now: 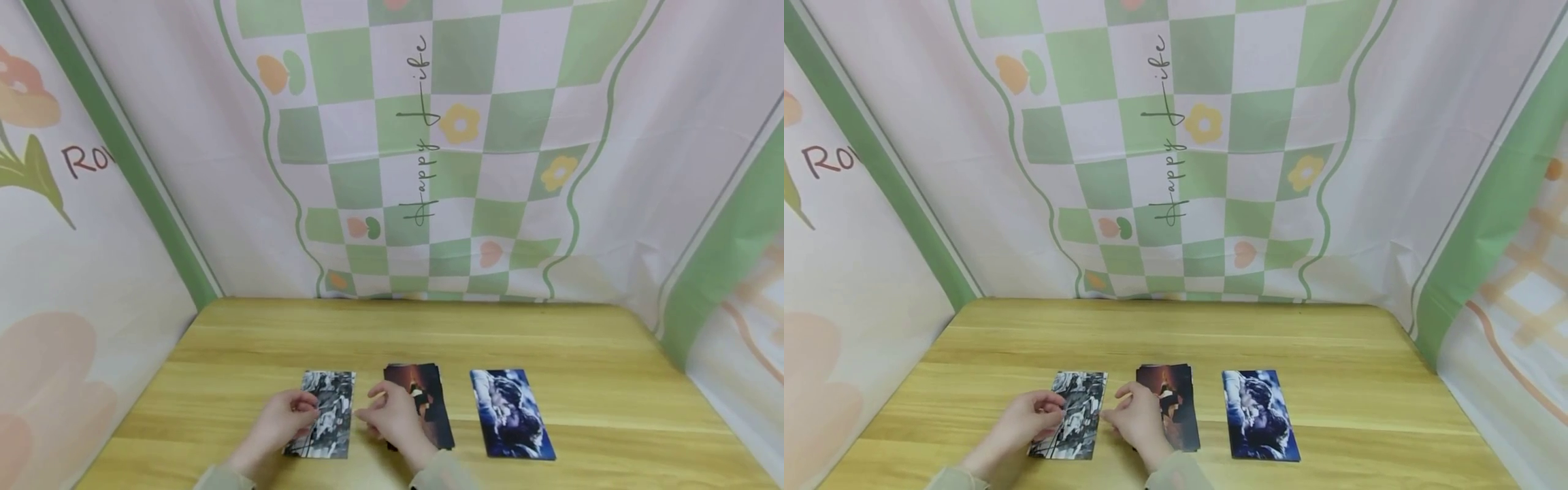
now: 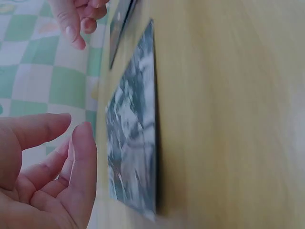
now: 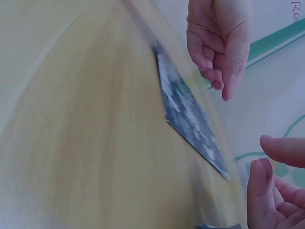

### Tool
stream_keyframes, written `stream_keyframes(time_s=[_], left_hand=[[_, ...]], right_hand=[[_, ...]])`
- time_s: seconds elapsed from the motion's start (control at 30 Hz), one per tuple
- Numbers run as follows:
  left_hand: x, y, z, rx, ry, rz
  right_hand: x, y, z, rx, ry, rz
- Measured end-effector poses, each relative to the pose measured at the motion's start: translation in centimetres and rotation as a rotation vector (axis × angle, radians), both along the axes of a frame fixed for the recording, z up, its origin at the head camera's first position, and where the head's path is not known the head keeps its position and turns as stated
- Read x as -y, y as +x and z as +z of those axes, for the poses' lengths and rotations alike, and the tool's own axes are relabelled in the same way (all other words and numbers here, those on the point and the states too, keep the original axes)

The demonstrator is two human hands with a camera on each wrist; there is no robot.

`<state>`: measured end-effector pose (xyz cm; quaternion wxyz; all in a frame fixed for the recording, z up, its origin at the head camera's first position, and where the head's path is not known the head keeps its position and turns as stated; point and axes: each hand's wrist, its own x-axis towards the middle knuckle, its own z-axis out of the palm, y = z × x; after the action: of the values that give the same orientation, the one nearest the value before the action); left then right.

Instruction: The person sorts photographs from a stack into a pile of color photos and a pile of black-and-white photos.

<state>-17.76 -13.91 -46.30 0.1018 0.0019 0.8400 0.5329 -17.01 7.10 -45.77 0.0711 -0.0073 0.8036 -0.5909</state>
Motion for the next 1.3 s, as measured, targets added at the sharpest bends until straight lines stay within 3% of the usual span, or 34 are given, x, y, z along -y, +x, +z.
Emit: stream_keyframes(time_s=[0.27,0.5,0.7,0.87,1.03,1.3], left_hand=[[-2.1,-0.1,0.7,0.004,0.079,-0.077],[-4.7,-0.3,0.8,0.025,0.117,-0.115],[-6.8,-0.3,0.2,0.014,0.191,-0.121],[-8.2,-0.2,-0.6,0.003,0.247,-0.124],[-9.3,-0.1,-0.9,0.012,0.222,-0.12],[-10.2,-0.3,-0.8,-0.005,0.159,-0.094]], right_hand=[[-2.0,0.0,1.1,-0.016,-0.018,-0.001],[-4.5,0.0,1.0,0.004,-0.041,-0.075],[-6.8,0.1,0.4,0.02,-0.009,-0.144],[-8.1,0.1,0.3,0.002,0.082,-0.176],[-9.2,0.2,0.2,-0.029,0.198,-0.2],[-10.5,0.2,-0.3,-0.045,0.22,-0.232]])
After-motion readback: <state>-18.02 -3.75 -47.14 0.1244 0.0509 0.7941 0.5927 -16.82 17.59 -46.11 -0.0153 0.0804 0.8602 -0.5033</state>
